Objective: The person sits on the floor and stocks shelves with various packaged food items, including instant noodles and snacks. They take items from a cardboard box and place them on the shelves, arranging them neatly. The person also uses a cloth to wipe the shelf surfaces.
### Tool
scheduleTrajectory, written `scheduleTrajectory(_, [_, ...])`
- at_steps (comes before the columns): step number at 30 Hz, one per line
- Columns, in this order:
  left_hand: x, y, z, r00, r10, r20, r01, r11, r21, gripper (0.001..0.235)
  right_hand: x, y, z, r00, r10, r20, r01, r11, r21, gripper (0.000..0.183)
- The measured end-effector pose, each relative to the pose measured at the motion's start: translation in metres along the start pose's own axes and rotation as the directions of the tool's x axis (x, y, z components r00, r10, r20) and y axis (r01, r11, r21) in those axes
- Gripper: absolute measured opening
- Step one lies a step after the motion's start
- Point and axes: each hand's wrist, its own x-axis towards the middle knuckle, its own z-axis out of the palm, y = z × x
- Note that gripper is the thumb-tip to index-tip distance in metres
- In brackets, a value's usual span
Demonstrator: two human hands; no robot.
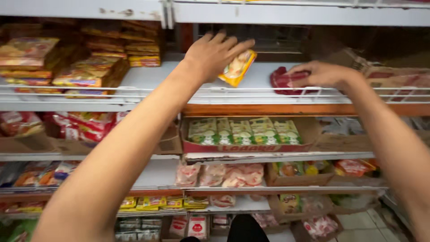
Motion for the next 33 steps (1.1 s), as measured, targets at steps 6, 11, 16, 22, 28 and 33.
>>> scheduleTrajectory(6, [0.022,-0.035,0.043,0.929,-0.283,0.239,0.267,0.959,0.098,0.052,-0.004,-0.001,0.005,0.998,-0.049,-0.043,0.05,0.999,0.022,0.057])
scheduleTrajectory(11, [0.034,-0.012,0.035,0.69,-0.453,0.565,0.671,0.694,-0.263,0.063,-0.006,-0.003,0.006,0.997,-0.042,-0.058,0.042,0.999,-0.006,0.057])
scheduleTrajectory(16, [0.056,0.057,0.006,0.495,-0.516,0.699,0.83,0.518,-0.206,0.087,0.0,0.001,0.006,0.997,-0.013,-0.074,0.01,0.999,-0.031,0.056])
scheduleTrajectory(22, [0.077,0.042,0.026,0.571,-0.492,0.658,0.799,0.517,-0.307,0.085,0.004,0.014,0.007,0.998,0.002,-0.059,0.002,0.998,0.071,0.058])
scheduleTrajectory(28, [0.004,-0.034,0.047,0.408,-0.334,0.85,0.809,0.563,-0.167,0.048,0.017,0.023,0.007,0.981,0.167,-0.099,-0.176,0.98,-0.091,0.06])
scheduleTrajectory(33, [-0.056,-0.072,0.032,0.204,-0.525,0.826,0.867,0.488,0.096,0.038,0.036,0.051,0.006,0.991,0.119,-0.067,-0.125,0.987,-0.103,0.061])
